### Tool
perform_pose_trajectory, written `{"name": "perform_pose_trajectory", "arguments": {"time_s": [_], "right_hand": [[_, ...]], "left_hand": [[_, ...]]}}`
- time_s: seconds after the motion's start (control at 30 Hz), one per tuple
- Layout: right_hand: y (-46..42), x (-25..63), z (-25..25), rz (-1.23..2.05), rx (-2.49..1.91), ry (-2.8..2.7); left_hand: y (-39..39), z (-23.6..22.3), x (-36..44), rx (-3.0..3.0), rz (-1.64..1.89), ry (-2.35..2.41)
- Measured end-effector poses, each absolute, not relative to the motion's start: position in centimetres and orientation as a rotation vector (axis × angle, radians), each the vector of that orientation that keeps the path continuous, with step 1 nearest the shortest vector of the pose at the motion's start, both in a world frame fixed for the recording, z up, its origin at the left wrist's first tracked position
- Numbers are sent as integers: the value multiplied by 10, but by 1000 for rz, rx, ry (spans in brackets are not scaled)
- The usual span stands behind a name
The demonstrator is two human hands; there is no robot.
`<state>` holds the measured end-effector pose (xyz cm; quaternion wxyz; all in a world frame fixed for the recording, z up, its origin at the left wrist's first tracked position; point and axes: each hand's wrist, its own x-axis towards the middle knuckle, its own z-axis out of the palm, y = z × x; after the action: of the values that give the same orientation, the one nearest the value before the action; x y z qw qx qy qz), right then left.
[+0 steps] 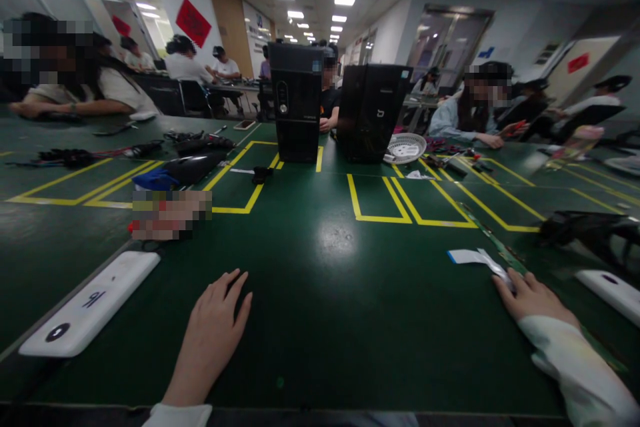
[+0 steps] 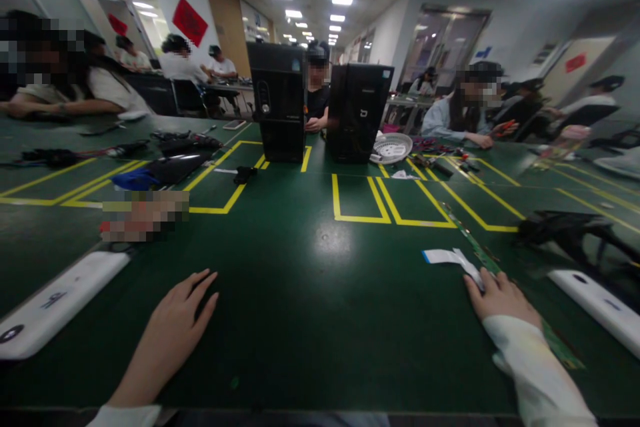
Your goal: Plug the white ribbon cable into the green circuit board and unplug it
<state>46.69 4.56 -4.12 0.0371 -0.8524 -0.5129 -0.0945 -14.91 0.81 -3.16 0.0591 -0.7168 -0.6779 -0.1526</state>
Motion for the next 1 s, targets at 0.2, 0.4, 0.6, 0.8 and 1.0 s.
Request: {"name": "perform_pose_trajectory", "arguments": {"time_s": [0.2,0.4,0.6,0.8,1.0], "right_hand": [[46,450,-15,-48,-2799,-1478],[46,453,-13,-25,-2834,-1421],[47,459,-13,-29,-2834,-1469],[48,467,-16,23,-2859,-1460],[50,474,-22,-27,-2817,-1455]], "left_hand": [[8,-30,-148,-2166,-466,-2070],[8,-30,-149,-2178,-475,-2047],[8,-34,-149,-2160,-498,-2005],[8,-35,-150,-2169,-486,-1989],[8,-36,-151,-2166,-486,-2018]]}}
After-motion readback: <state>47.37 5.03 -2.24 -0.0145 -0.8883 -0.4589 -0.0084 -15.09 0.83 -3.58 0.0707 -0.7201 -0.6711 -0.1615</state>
